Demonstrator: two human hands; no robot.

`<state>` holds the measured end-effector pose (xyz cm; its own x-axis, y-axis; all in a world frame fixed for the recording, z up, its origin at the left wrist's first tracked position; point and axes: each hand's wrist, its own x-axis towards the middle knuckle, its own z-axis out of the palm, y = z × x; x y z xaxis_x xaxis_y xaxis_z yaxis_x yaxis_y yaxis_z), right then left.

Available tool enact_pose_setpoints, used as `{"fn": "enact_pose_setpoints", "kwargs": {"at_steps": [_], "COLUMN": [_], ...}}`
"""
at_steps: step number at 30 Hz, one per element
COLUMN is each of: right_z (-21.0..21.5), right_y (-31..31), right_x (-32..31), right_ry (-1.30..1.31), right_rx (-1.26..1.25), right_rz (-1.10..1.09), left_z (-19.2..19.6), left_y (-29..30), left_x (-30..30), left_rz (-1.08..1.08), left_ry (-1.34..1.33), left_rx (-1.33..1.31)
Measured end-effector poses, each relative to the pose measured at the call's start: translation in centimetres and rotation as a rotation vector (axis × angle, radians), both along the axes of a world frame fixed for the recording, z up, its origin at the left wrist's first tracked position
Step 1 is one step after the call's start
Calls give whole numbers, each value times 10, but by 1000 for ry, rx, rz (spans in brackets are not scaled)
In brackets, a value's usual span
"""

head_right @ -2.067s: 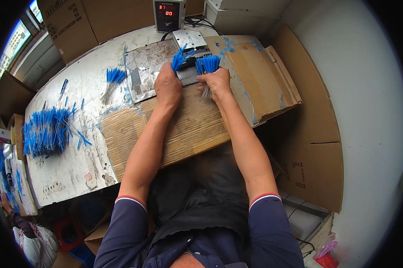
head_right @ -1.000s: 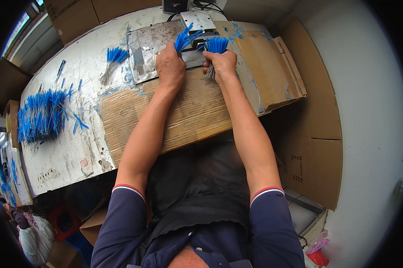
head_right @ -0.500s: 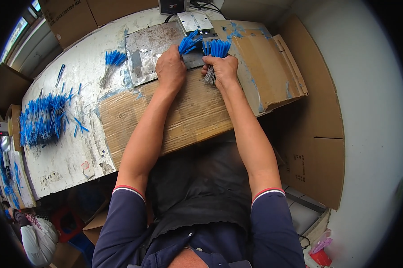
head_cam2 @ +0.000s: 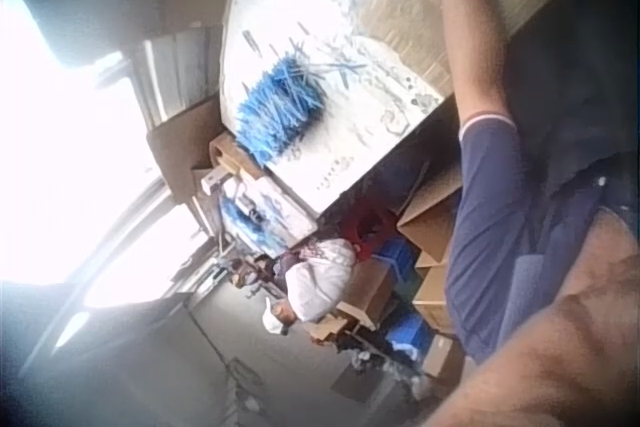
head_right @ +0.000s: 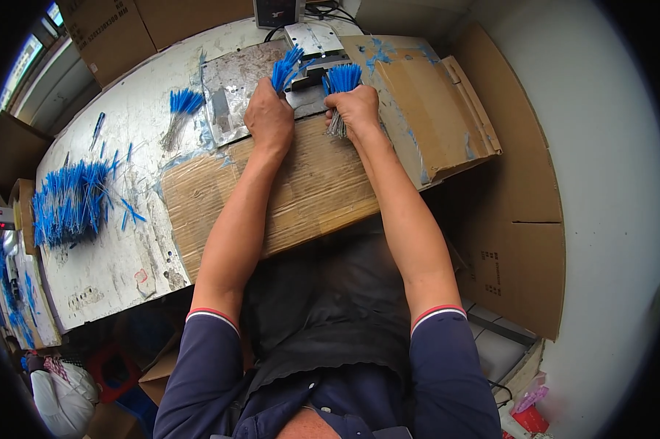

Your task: The worker is assembling blue plastic brush heads by aligning bunches and feeding them into a specialized assembly machine.

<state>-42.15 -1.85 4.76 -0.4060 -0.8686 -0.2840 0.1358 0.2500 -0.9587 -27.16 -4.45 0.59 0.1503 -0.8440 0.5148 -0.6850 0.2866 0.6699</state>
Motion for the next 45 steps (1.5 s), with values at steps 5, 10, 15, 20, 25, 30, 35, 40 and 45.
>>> {"fn": "enact_pose_setpoints", "kwargs": {"at_steps": [5, 10, 15, 20, 25, 30, 35, 40, 45], "right_z": [-3, 1, 2, -4, -5, -1, 5, 10, 1], "right_y": [-11, -8, -1, 8, 11, 13, 13, 12, 7], "right_x": [3, 7, -1, -12, -12, -13, -13, -5, -4], "right_ry": [91, 86, -91, -285, -243, -166, -100, -21, -10], "right_rx": [17, 18, 7, -138, -126, -64, 20, 51, -17], "right_rz": [-27, -33, -19, 28, 38, 76, 109, 108, 58], "left_z": [-1, -2, -1, 3, 4, 5, 5, -4, 0], "left_y": [-3, -4, -3, 0, 1, 2, 4, -1, -1], "left_x": [1, 2, 3, 2, 3, 2, 1, -1, 0], "left_rz": [38, 24, -42, -81, -85, -90, -134, -79, 10], "left_ry": [79, 48, 61, 3, -6, -12, -160, -225, -119], "left_rx": [-87, -188, -116, 35, 27, 5, -39, -123, -48]}}
